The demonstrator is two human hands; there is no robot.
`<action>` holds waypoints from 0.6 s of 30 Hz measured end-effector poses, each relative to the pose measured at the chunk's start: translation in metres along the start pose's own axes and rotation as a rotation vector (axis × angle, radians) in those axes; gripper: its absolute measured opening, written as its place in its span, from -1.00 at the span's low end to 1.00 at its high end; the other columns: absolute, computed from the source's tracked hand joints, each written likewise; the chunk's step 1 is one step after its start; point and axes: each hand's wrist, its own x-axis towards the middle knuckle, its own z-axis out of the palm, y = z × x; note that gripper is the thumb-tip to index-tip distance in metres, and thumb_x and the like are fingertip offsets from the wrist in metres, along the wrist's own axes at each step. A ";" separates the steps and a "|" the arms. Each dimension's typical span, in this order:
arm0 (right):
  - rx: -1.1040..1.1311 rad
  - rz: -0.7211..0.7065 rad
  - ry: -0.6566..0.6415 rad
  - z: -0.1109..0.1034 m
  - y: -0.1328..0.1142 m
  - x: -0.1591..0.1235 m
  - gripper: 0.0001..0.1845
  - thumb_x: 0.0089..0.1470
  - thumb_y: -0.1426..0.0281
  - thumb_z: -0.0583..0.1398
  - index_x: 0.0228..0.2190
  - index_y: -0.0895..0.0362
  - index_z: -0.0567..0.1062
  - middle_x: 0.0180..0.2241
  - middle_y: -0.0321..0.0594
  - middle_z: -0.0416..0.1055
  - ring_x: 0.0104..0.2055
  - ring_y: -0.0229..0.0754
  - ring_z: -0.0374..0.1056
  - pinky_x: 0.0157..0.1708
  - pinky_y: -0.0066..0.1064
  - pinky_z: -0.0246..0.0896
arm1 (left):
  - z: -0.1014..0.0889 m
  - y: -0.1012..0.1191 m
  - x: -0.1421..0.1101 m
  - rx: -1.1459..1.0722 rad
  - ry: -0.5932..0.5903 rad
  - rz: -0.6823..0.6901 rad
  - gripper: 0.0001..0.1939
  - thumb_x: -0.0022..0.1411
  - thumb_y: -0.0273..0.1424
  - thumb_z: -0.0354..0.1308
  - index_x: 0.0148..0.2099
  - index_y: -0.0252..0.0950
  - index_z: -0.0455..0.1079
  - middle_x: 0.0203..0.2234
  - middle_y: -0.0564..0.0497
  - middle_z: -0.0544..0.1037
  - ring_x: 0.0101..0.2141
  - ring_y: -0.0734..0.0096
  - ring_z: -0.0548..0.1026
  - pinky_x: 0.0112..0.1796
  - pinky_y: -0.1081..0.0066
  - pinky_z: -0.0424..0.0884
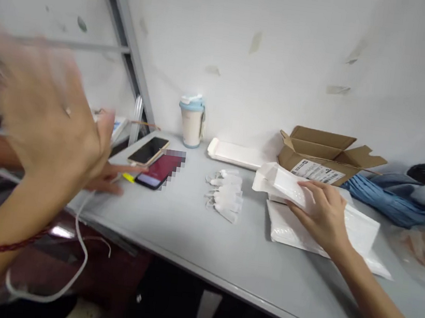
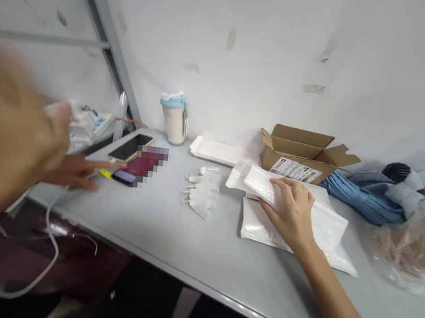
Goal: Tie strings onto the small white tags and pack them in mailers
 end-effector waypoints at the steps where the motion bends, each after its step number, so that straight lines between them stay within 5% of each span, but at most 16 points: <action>1: 0.001 0.012 0.010 -0.001 -0.002 0.001 -0.53 0.07 0.05 0.11 -0.07 0.05 0.34 -0.12 -0.04 0.34 -0.06 0.09 0.25 -0.12 -0.10 0.05 | -0.014 -0.007 -0.012 0.066 0.037 -0.027 -0.62 0.14 -0.07 0.12 -0.19 -0.27 0.43 -0.42 0.00 0.51 -0.15 0.10 0.48 -0.18 0.21 0.41; 3: 0.006 0.008 -0.001 -0.002 -0.006 0.003 -0.54 0.07 0.07 0.12 -0.07 0.05 0.34 -0.12 -0.05 0.34 -0.05 0.07 0.25 -0.11 -0.11 0.05 | -0.027 -0.003 -0.027 0.123 0.098 -0.064 -0.63 0.17 -0.07 0.03 -0.21 -0.24 0.43 -0.35 -0.10 0.53 0.07 -0.19 0.31 -0.07 -0.01 0.31; 7: 0.002 0.038 0.029 -0.004 -0.009 0.004 -0.55 0.06 0.08 0.13 -0.08 0.06 0.34 -0.11 -0.05 0.33 -0.04 0.07 0.25 -0.09 -0.12 0.05 | 0.007 0.065 -0.016 0.260 0.217 0.089 -0.61 0.31 -0.23 -0.15 0.00 -0.26 0.37 0.01 -0.13 0.46 0.20 -0.01 0.16 0.17 0.00 0.00; 9: 0.001 0.052 0.043 -0.005 -0.009 0.005 -0.55 0.07 0.08 0.13 -0.07 0.06 0.34 -0.11 -0.05 0.33 -0.04 0.06 0.25 -0.09 -0.12 0.06 | 0.039 0.102 0.001 0.182 0.197 0.279 -0.63 0.30 -0.28 -0.13 -0.04 -0.33 0.40 -0.05 -0.14 0.50 0.13 0.05 0.28 0.15 0.00 0.07; 12: 0.001 0.052 0.041 -0.007 -0.009 0.004 -0.57 0.08 0.11 0.13 -0.06 0.05 0.33 -0.11 -0.06 0.32 -0.04 0.06 0.24 -0.10 -0.12 0.06 | 0.078 0.129 0.030 0.018 -0.011 0.363 -0.69 0.25 -0.38 -0.09 -0.13 -0.30 0.44 -0.13 -0.09 0.55 0.01 0.14 0.39 0.04 0.14 0.26; 15: -0.005 0.046 0.024 -0.009 -0.010 0.005 -0.58 0.09 0.13 0.13 -0.04 0.03 0.32 -0.10 -0.06 0.32 -0.04 0.08 0.24 -0.10 -0.11 0.07 | 0.089 0.130 0.051 -0.198 -0.156 0.189 -0.75 0.18 -0.38 -0.04 -0.22 -0.29 0.46 -0.33 -0.04 0.58 -0.27 0.26 0.50 -0.22 0.32 0.39; 18: -0.014 0.060 0.032 -0.010 -0.011 0.005 -0.58 0.09 0.14 0.13 -0.02 0.01 0.32 -0.09 -0.06 0.31 -0.03 0.09 0.23 -0.09 -0.09 0.06 | 0.081 0.125 0.055 -0.329 0.051 0.044 -0.80 0.13 -0.29 0.08 -0.48 -0.27 0.34 -0.66 0.12 0.36 -0.59 0.47 0.32 -0.49 0.47 0.24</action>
